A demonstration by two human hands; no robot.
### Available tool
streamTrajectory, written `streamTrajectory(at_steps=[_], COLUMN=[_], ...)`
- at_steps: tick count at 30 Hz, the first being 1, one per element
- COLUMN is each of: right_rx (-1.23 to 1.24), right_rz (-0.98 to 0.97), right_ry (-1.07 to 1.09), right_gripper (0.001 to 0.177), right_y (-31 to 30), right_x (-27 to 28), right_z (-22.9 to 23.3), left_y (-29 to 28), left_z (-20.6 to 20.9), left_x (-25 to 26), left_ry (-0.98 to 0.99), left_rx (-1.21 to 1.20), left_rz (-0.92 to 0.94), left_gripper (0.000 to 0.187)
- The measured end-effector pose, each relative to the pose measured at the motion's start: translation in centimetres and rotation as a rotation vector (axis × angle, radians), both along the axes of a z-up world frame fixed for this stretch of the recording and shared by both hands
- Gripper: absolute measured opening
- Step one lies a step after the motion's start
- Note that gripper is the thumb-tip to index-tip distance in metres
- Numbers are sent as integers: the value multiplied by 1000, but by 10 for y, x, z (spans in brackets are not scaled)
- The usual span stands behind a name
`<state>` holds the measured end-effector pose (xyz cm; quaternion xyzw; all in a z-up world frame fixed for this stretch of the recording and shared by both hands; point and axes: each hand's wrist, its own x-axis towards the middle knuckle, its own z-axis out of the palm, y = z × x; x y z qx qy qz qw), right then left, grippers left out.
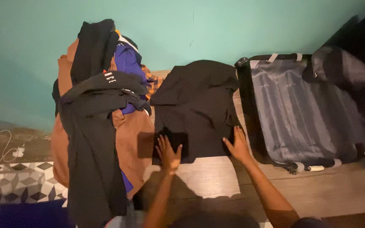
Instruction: The person picks up a garment from a pile on a table, spreads it flat, and folds it several times before placing it into an open suitcase.
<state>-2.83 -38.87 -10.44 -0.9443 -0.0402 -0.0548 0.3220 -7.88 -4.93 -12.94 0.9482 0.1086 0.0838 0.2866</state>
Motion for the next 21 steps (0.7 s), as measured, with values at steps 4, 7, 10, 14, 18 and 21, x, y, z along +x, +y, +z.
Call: streamTrajectory(at_steps=[4, 7, 10, 14, 18, 21], right_rx=[-168, -184, -148, 46, 510, 630], right_rz=[-45, -180, -225, -240, -508, -506], right_ry=[-151, -183, -157, -240, -297, -318], right_gripper=[85, 64, 36, 10, 13, 18], right_y=[2, 11, 20, 24, 22, 15], right_x=[-34, -38, -35, -31, -29, -24], right_z=[-1, 18, 36, 52, 66, 86], left_y=[-1, 4, 13, 18, 45, 37], left_z=[24, 45, 52, 35, 18, 48], left_x=[-23, -29, -24, -15, -3, -18], left_ry=[-130, -99, -269, -145, -425, -409], left_rx=[-52, -39, 95, -313, -696, -619], left_rz=[100, 106, 50, 346, 634, 651], left_gripper=[61, 34, 21, 33, 44, 54])
